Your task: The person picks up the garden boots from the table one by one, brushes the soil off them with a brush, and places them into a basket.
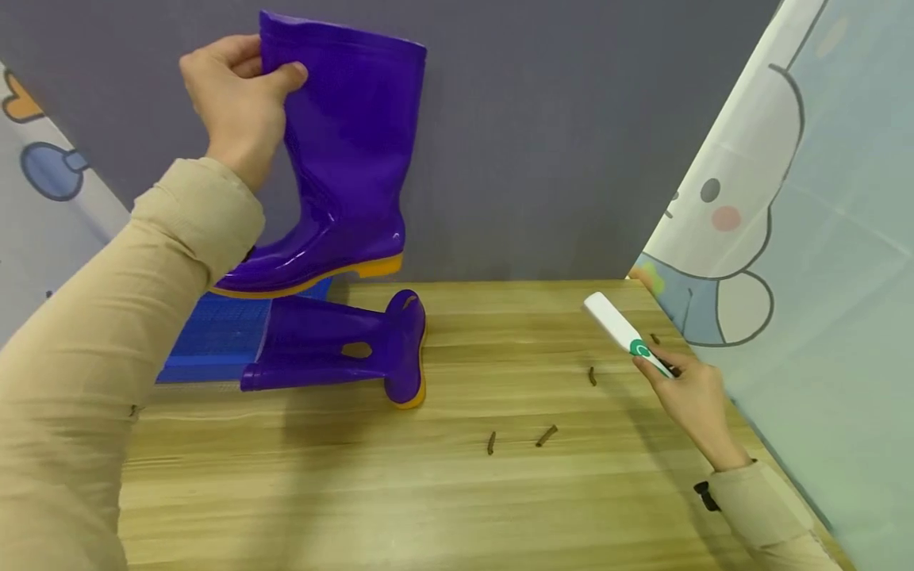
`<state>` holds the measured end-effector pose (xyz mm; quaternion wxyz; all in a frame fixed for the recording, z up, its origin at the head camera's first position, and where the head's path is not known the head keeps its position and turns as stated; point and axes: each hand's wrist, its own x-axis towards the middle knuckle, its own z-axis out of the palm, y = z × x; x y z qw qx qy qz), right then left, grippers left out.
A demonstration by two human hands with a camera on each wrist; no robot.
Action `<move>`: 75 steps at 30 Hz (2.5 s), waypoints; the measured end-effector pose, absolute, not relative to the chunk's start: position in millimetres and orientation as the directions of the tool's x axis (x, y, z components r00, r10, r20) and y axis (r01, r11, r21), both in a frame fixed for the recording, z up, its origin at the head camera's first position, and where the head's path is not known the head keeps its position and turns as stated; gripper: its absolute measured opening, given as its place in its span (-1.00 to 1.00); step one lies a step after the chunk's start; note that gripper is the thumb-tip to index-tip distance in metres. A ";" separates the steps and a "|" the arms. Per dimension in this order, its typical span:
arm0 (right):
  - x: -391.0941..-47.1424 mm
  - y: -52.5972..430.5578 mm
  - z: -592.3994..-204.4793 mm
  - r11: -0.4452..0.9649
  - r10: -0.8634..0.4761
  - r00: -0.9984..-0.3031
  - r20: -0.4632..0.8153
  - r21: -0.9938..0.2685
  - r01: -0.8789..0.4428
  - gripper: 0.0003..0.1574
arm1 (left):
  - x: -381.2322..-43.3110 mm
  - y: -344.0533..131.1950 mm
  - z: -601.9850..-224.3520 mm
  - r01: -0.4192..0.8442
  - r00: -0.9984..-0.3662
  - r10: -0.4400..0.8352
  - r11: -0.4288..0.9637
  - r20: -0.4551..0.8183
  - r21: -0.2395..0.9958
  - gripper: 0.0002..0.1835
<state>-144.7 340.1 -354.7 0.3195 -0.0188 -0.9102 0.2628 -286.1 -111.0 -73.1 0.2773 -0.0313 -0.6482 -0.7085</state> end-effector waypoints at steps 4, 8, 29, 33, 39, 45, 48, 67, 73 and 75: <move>-140.3 340.8 -353.5 0.861 0.211 -0.804 0.556 -0.495 -0.117 -0.57 | -290.7 -133.8 -71.3 0.407 -0.835 -0.408 -0.005 0.370 0.913 -0.65; -138.3 342.1 -350.4 0.862 0.215 -0.803 0.556 -0.495 -0.113 -0.58 | -297.1 -157.0 -70.2 0.379 -0.822 -0.458 0.006 0.340 0.925 -0.65; -133.7 347.4 -349.4 0.872 0.205 -0.807 0.554 -0.477 -0.106 -0.59 | -318.8 -245.9 -118.3 0.371 -0.735 -0.634 -0.082 0.238 0.925 -0.61; -132.0 347.0 -351.1 0.866 0.202 -0.811 0.549 -0.486 -0.113 -0.59 | -322.1 -256.7 -129.6 0.350 -0.727 -0.654 -0.088 0.211 0.933 -0.61; -130.7 348.6 -352.1 0.872 0.192 -0.783 0.591 -0.469 -0.140 -0.64 | -328.9 -263.3 -143.6 0.339 -0.718 -0.669 -0.094 0.192 0.936 -0.62; -130.3 348.2 -353.3 0.875 0.190 -0.783 0.592 -0.463 -0.138 -0.65 | -328.1 -271.0 -161.2 0.307 -0.712 -0.682 -0.089 0.166 0.948 -0.64; -129.2 347.5 -354.6 0.875 0.194 -0.788 0.584 -0.466 -0.130 -0.64 | -326.8 -279.0 -170.0 0.304 -0.700 -0.696 -0.091 0.157 0.948 -0.67; -126.0 350.0 -356.0 0.875 0.180 -0.808 0.561 -0.466 -0.128 -0.66 | -316.1 -330.2 -229.1 0.239 -0.618 -0.786 -0.176 0.009 0.955 -0.61; -123.2 351.2 -358.5 0.875 0.183 -0.812 0.554 -0.468 -0.122 -0.64 | -308.3 -332.1 -228.5 0.201 -0.641 -0.767 -0.141 0.021 0.969 -0.52; -121.9 351.7 -358.9 0.874 0.190 -0.812 0.551 -0.472 -0.116 -0.64 | -305.6 -333.8 -227.9 0.178 -0.666 -0.746 -0.133 0.020 0.975 -0.52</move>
